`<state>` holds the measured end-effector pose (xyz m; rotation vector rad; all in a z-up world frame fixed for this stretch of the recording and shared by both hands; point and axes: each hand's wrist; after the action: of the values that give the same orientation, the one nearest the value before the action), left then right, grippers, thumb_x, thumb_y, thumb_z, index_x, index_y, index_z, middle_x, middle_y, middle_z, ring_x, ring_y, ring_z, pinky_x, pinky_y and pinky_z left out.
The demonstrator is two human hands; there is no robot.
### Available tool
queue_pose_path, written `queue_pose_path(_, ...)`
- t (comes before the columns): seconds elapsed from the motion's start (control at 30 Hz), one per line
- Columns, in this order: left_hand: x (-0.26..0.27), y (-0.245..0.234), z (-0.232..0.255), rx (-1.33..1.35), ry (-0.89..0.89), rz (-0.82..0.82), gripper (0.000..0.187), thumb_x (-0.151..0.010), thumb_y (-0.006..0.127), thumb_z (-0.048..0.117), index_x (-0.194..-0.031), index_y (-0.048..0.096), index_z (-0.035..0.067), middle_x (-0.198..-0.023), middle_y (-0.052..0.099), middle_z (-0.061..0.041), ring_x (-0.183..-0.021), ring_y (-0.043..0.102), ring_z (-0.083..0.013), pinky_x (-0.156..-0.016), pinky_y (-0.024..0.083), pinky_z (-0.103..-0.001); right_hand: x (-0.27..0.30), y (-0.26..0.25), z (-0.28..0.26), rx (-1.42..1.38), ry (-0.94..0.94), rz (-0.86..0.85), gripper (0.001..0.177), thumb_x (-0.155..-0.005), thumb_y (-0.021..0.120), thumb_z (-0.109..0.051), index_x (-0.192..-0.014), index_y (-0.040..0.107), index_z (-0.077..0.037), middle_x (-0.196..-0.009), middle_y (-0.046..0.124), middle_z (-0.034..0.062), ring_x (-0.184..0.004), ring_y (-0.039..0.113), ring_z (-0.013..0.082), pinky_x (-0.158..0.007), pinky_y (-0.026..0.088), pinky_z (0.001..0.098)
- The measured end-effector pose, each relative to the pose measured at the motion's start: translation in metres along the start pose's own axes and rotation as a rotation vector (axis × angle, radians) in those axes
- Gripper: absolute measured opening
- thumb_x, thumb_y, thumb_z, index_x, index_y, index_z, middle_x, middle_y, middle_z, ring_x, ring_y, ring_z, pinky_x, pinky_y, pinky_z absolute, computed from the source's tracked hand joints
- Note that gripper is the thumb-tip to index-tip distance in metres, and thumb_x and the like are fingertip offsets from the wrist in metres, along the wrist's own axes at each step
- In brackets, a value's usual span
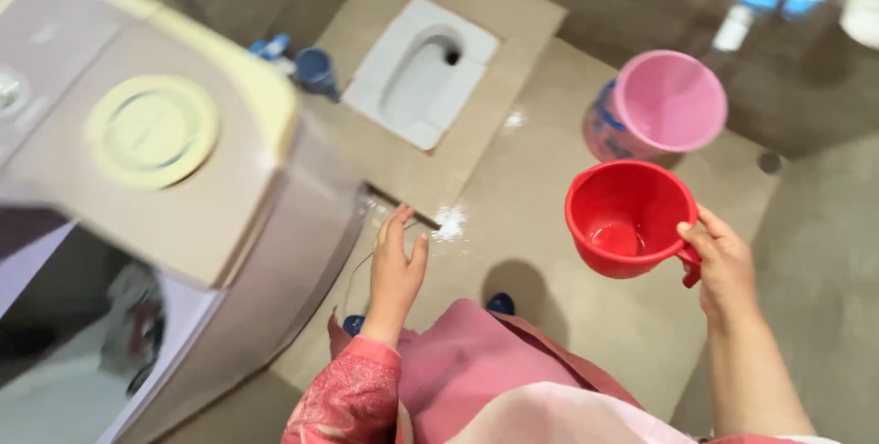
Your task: The person scoops water from a pink bucket into a red cup and pours it into a top-loading washing machine containing clothes. They repeat this several times, then use a handheld shower head to spray water directly into the washer over the clothes.
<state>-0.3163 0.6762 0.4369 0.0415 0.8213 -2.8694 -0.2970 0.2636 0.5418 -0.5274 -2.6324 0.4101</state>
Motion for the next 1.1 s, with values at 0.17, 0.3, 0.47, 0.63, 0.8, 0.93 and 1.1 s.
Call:
queue_pose_path(0.17, -0.027, 0.09, 0.056, 0.006, 0.012, -0.238, 0.045, -0.096, 0.057, 0.023, -0.137, 0.054, 0.007, -0.147, 0.053, -0.017, -0.14, 0.047, -0.031, -0.113, 0.037, -0.043, -0.008, -0.088, 0.034, -0.056, 0.113, 0.128, 0.056, -0.091, 0.061, -0.023, -0.147, 0.058, -0.014, -0.058, 0.041, -0.0033, -0.05, 0.032, 0.0073, -0.042, 0.021, 0.0261)
queue_pose_path(0.3, -0.048, 0.15, 0.077, -0.017, 0.164, -0.343, 0.046, -0.094, 0.06, 0.019, -0.138, 0.052, 0.007, -0.144, 0.056, -0.016, -0.139, 0.047, -0.0318, -0.116, 0.034, -0.044, -0.016, -0.134, 0.07, -0.11, 0.143, 0.234, 0.056, -0.092, 0.061, -0.021, -0.147, 0.057, -0.015, -0.057, 0.042, -0.0033, -0.049, 0.034, 0.0079, -0.04, 0.023, 0.026)
queue_pose_path(0.47, -0.081, 0.207, 0.099, 0.0, 0.219, -0.482, 0.045, -0.093, 0.062, 0.018, -0.135, 0.053, 0.007, -0.14, 0.059, -0.014, -0.135, 0.052, -0.0324, -0.113, 0.038, -0.043, -0.034, -0.164, 0.119, -0.189, 0.144, 0.358, 0.061, -0.093, 0.063, -0.021, -0.151, 0.05, -0.01, -0.058, 0.047, -0.0024, -0.049, 0.039, 0.0069, -0.038, 0.024, 0.0245)
queue_pose_path(0.63, -0.133, 0.255, 0.127, -0.032, 0.154, -0.635, 0.048, -0.093, 0.06, 0.026, -0.137, 0.054, 0.008, -0.14, 0.06, -0.013, -0.133, 0.053, -0.0319, -0.111, 0.038, -0.043, -0.074, -0.173, 0.128, -0.283, 0.118, 0.441, 0.056, -0.097, 0.062, -0.021, -0.148, 0.047, -0.005, -0.058, 0.047, 0.0016, -0.047, 0.04, 0.0082, -0.035, 0.024, 0.0256)
queue_pose_path(0.8, -0.197, 0.312, 0.149, -0.059, 0.022, -0.819, 0.05, -0.095, 0.066, 0.025, -0.141, 0.056, 0.009, -0.138, 0.06, -0.022, -0.134, 0.053, -0.0401, -0.113, 0.04, -0.049, -0.128, -0.176, 0.138, -0.267, 0.039, 0.536, 0.056, -0.103, 0.068, -0.021, -0.15, 0.046, 0.0, -0.071, 0.057, 0.0132, -0.048, 0.053, 0.0198, -0.037, 0.037, 0.0261)
queue_pose_path(0.93, -0.243, 0.384, 0.122, -0.114, -0.054, -0.982, 0.05, -0.095, 0.066, 0.034, -0.141, 0.057, 0.017, -0.141, 0.061, -0.015, -0.136, 0.053, -0.0317, -0.113, 0.042, -0.046, -0.182, -0.175, 0.13, -0.315, 0.058, 0.562, 0.068, -0.101, 0.072, -0.022, -0.154, 0.039, 0.004, -0.084, 0.062, 0.0134, -0.065, 0.058, 0.0193, -0.052, 0.043, 0.0267)
queue_pose_path(1.1, -0.275, 0.447, 0.136, -0.136, -0.199, -1.109, 0.049, -0.095, 0.065, 0.04, -0.139, 0.058, 0.019, -0.141, 0.062, -0.012, -0.137, 0.053, -0.0296, -0.113, 0.043, -0.046, -0.226, -0.176, 0.109, -0.352, 0.11, 0.607, 0.073, -0.098, 0.074, -0.021, -0.155, 0.036, 0.005, -0.09, 0.061, 0.0132, -0.069, 0.059, 0.0199, -0.065, 0.046, 0.0292)
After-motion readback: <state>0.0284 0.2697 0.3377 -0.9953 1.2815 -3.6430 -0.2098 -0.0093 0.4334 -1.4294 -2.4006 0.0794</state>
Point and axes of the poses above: each hand's wrist, its own x-axis away from the middle knuckle, its own y-axis out of the palm, z = x × y
